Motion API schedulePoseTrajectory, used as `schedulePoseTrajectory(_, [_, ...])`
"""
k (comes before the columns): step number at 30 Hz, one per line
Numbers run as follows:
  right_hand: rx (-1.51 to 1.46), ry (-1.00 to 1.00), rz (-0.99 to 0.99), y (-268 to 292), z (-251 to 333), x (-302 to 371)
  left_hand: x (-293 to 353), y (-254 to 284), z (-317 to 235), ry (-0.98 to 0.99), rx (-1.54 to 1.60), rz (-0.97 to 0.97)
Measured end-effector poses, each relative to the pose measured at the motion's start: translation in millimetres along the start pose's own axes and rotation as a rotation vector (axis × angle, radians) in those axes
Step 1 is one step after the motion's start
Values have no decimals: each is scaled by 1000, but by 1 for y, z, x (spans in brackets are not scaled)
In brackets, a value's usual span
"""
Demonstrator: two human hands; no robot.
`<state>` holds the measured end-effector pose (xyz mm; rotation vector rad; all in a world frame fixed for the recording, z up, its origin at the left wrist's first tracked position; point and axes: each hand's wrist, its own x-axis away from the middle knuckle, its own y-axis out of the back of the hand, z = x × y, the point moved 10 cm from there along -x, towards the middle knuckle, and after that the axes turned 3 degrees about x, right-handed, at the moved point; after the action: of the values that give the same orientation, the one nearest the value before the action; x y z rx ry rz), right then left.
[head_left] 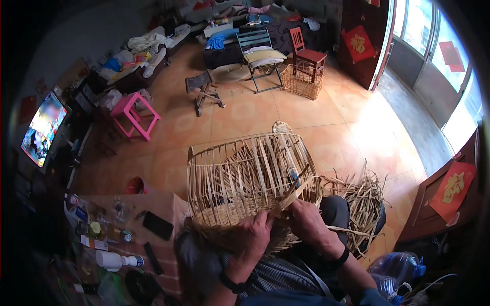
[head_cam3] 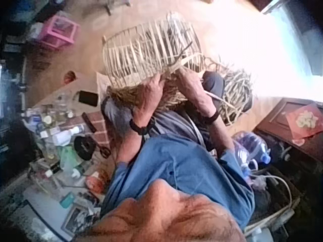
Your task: Weaving and assembling a traditional straw and bamboo basket cage structure using thin split strips.
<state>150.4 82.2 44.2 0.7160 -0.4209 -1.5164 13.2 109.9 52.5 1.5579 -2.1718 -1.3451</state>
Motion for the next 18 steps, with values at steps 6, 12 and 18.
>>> schedulePoseTrajectory(6, [-561, -79, -19, 5, -8, -2, -3, -1, -4, 15, -74, 80])
schedulePoseTrajectory(12, [-756, -369, -25, -25, -43, -17, 7, -9, -6, 38, -107, 75])
schedulePoseTrajectory(18, [-234, -93, -98, -3, -7, -27, 13, -12, -12, -73, -120, 13])
